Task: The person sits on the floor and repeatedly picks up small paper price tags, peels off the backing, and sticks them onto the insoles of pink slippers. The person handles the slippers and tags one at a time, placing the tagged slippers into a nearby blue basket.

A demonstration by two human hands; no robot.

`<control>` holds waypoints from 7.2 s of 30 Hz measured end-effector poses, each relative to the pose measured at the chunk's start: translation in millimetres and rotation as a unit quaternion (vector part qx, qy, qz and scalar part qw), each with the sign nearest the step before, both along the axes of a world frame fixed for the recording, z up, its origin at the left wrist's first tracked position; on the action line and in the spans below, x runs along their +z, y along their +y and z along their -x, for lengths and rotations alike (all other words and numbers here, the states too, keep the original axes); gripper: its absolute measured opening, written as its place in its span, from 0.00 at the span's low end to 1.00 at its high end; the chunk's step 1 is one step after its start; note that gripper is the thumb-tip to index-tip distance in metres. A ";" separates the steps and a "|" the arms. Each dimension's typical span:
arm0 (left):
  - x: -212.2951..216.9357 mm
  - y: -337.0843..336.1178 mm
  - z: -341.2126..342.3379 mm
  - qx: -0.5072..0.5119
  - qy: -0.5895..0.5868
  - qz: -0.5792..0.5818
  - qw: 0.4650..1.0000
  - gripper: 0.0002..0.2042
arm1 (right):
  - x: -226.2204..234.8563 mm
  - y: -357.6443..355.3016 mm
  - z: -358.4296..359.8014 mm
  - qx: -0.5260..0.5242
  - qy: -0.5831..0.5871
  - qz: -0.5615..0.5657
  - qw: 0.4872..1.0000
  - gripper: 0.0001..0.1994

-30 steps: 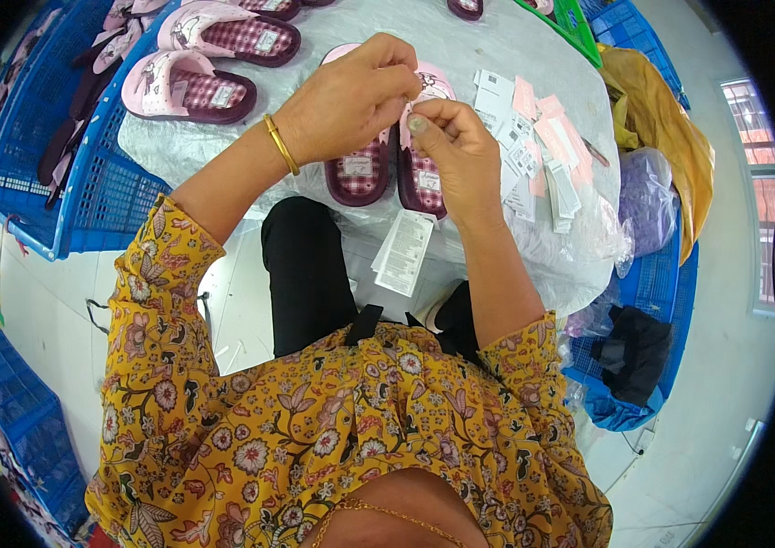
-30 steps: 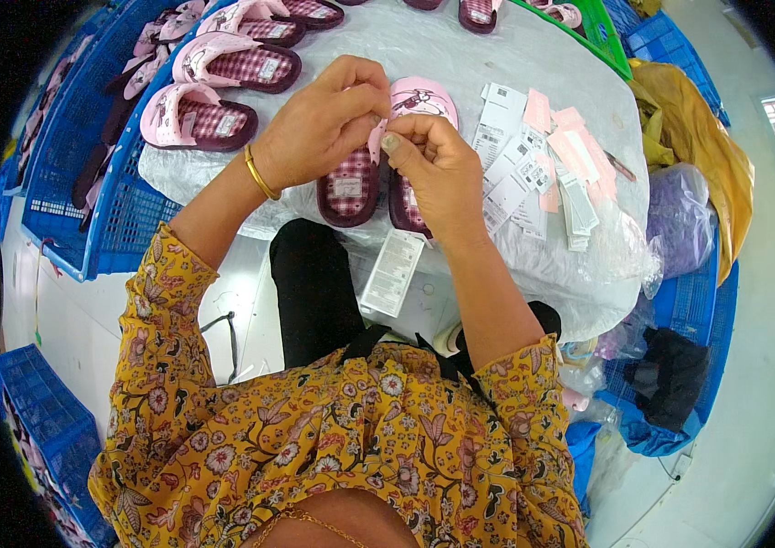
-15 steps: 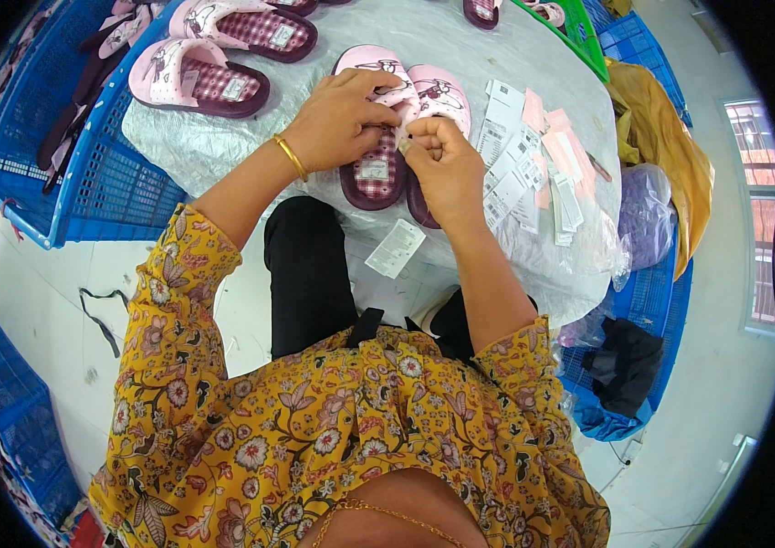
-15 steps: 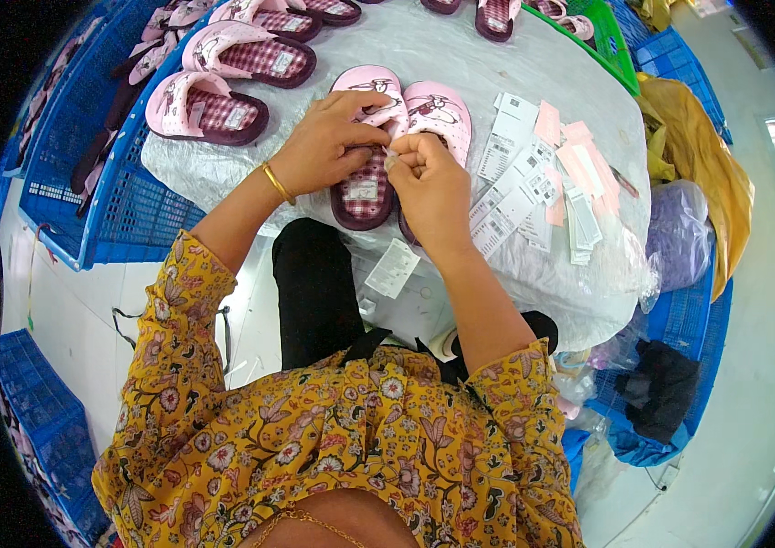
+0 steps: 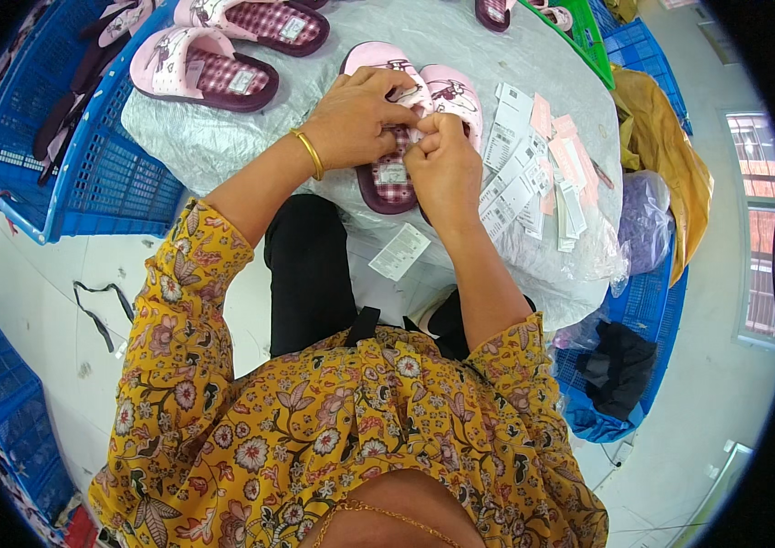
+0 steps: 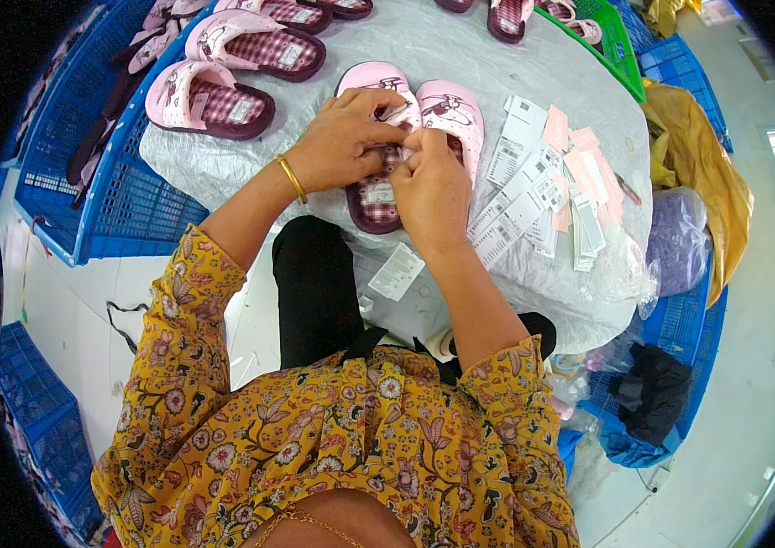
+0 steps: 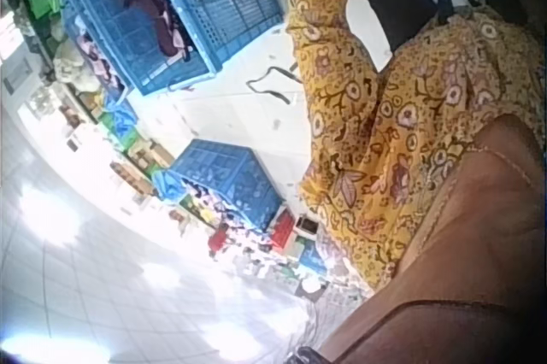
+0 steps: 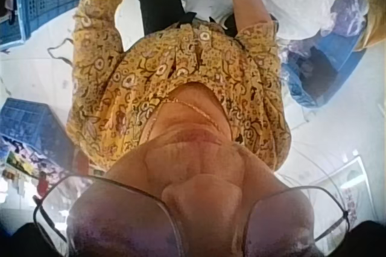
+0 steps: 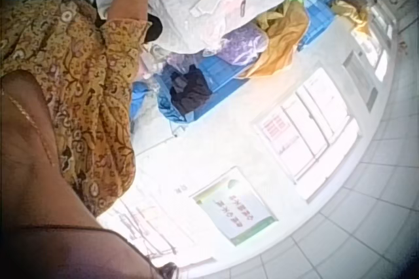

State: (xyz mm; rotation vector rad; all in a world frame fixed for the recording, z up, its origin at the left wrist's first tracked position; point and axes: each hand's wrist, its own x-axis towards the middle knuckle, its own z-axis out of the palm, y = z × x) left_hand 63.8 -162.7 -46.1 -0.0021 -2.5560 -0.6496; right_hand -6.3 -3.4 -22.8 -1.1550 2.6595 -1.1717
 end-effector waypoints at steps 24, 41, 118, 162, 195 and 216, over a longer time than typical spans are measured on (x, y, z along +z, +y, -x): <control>7.5 -2.6 25.8 -0.036 -0.044 0.209 0.976 0.15 | -8.9 0.2 5.1 0.011 0.000 0.089 0.996 0.12; 2.5 -4.6 22.4 0.048 0.015 0.101 0.994 0.07 | -63.0 115.6 -45.9 -0.038 -0.471 0.066 0.879 0.22; 18.2 54.2 -6.0 -0.163 -0.140 -0.526 0.823 0.03 | 7.3 73.1 -1.2 0.078 0.043 0.084 0.992 0.06; 2.2 43.7 -39.2 0.065 0.125 -0.193 0.971 0.08 | 15.8 103.9 36.6 0.100 -0.116 -0.032 0.988 0.19; 4.4 40.5 -37.9 0.171 0.228 -0.125 0.950 0.09 | 75.7 19.9 28.1 0.121 0.144 -0.233 0.954 0.29; -17.7 38.8 -33.4 0.193 0.233 -0.252 0.919 0.11 | 248.6 -76.3 321.2 -0.162 0.326 0.125 0.923 0.30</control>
